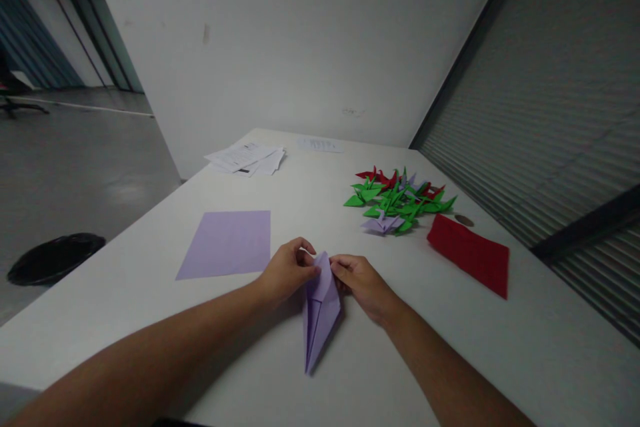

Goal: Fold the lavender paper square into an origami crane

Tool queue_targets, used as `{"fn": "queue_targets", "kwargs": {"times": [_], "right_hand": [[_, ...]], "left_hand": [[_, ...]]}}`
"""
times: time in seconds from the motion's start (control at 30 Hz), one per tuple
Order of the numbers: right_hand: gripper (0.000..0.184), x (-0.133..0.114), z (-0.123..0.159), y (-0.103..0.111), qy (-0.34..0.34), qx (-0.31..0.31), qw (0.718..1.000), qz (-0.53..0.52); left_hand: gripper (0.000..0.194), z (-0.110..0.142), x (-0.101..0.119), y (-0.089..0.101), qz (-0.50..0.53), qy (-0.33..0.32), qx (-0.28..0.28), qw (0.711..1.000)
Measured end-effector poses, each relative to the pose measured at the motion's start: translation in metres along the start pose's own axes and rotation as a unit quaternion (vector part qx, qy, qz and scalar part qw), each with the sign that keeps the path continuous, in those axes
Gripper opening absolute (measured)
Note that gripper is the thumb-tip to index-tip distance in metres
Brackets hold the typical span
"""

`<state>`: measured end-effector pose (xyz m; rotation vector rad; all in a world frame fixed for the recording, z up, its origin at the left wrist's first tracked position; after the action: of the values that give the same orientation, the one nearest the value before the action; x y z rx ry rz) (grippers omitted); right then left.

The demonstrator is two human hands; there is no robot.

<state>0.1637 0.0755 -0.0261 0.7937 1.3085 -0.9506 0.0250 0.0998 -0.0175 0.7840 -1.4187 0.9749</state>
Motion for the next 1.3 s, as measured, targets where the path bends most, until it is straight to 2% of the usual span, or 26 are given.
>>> {"fn": "queue_targets", "kwargs": {"times": [0.3, 0.43, 0.63, 0.77, 1.1, 1.3], "right_hand": [[0.042, -0.004, 0.0, -0.004, -0.004, 0.007, 1.0, -0.026], [0.039, -0.005, -0.001, -0.003, 0.015, 0.009, 0.999, -0.028], [0.04, 0.005, -0.004, 0.011, 0.01, 0.061, 0.997, -0.034], [0.04, 0.001, -0.004, 0.01, 0.027, 0.058, 0.997, -0.041], [0.042, 0.003, -0.003, 0.006, 0.007, 0.055, 0.998, -0.036], [0.041, 0.005, -0.002, 0.006, 0.0, 0.05, 0.997, -0.051]], "left_hand": [[0.022, 0.001, 0.001, -0.003, -0.031, -0.012, -0.013, 0.999], [0.024, 0.002, 0.002, -0.003, -0.061, -0.001, -0.012, 0.998], [0.026, 0.001, 0.002, -0.004, -0.056, -0.002, -0.015, 0.998], [0.027, 0.002, 0.0, -0.007, -0.049, -0.001, -0.024, 0.999], [0.026, 0.005, 0.005, -0.008, -0.093, -0.007, -0.02, 0.995], [0.032, 0.006, 0.001, -0.004, -0.037, 0.012, -0.001, 0.999]]}}
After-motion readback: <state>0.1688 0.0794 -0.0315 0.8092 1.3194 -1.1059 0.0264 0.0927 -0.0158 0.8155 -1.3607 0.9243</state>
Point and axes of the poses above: each hand's wrist, its own z-axis away from the middle knuckle, its own y-axis out of the back of the hand, x = y × z, the point moved 9 cm from there along -z, towards the middle knuckle, and after that the axes turned 7 degrees about -x, right-handed, at the moved point
